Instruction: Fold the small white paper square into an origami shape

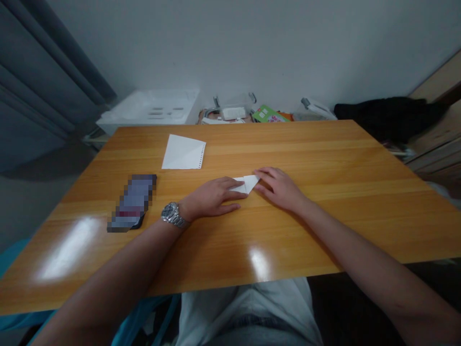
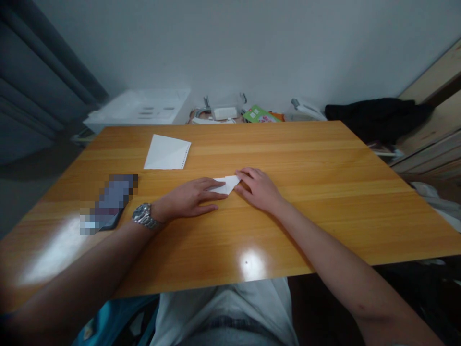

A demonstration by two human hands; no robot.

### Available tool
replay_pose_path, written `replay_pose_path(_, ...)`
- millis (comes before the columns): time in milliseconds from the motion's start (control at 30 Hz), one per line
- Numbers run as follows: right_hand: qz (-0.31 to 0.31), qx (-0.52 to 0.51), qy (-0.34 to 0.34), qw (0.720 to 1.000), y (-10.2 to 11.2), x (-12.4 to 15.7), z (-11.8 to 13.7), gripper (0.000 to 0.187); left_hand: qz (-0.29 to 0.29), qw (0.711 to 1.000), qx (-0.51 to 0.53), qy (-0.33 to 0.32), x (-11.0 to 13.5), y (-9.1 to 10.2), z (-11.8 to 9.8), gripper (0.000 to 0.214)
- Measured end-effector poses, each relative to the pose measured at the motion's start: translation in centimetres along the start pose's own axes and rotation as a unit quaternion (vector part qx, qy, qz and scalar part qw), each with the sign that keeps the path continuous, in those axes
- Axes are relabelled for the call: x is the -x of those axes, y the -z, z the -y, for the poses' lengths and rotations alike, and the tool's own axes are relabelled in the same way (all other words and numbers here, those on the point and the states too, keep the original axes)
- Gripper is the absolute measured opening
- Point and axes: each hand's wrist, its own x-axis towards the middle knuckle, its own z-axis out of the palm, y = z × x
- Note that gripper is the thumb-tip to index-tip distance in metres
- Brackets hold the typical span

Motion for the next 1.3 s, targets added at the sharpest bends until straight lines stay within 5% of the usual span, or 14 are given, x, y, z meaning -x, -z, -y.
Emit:
replay_pose_path(167, 0.005, 0.013, 0.004, 1.0, -0.3, 0.0, 0.4, 0.045, -0.038, 0.998, 0.048, 0.035, -0.3, -0.6, 0.1, 0.039)
replay_pose_path(367, 0.005, -0.031, -0.012, 0.999, -0.3, -0.1, 0.7, 0.038, -0.087, 0.98, -0.055, 0.169, -0.7, -1.0, 0.3, 0.053)
replay_pose_path(600, -0.003, -0.057, -0.036, 0.998, 0.0, -0.6, 1.1, 0.032, -0.086, 0.978, -0.066, 0.178, -0.6, -1.2, 0.5, 0.038)
replay_pose_path(900, 0.014, -0.064, -0.061, 0.996, -0.9, -3.3, 2.4, 0.027, -0.088, 0.965, -0.11, 0.22, -1.0, -1.1, -0.3, 0.048)
replay_pose_path(1133, -0.018, -0.068, -0.075, 0.995, -2.7, -3.4, 2.2, 0.03, -0.11, 0.962, -0.072, 0.237, -1.1, -1.2, -0.2, 0.046)
replay_pose_path(1300, -0.013, -0.071, -0.056, 0.996, -2.9, -2.9, 2.2, 0.035, -0.152, 0.949, 0.075, 0.264, -0.9, -1.6, 0.9, 0.021)
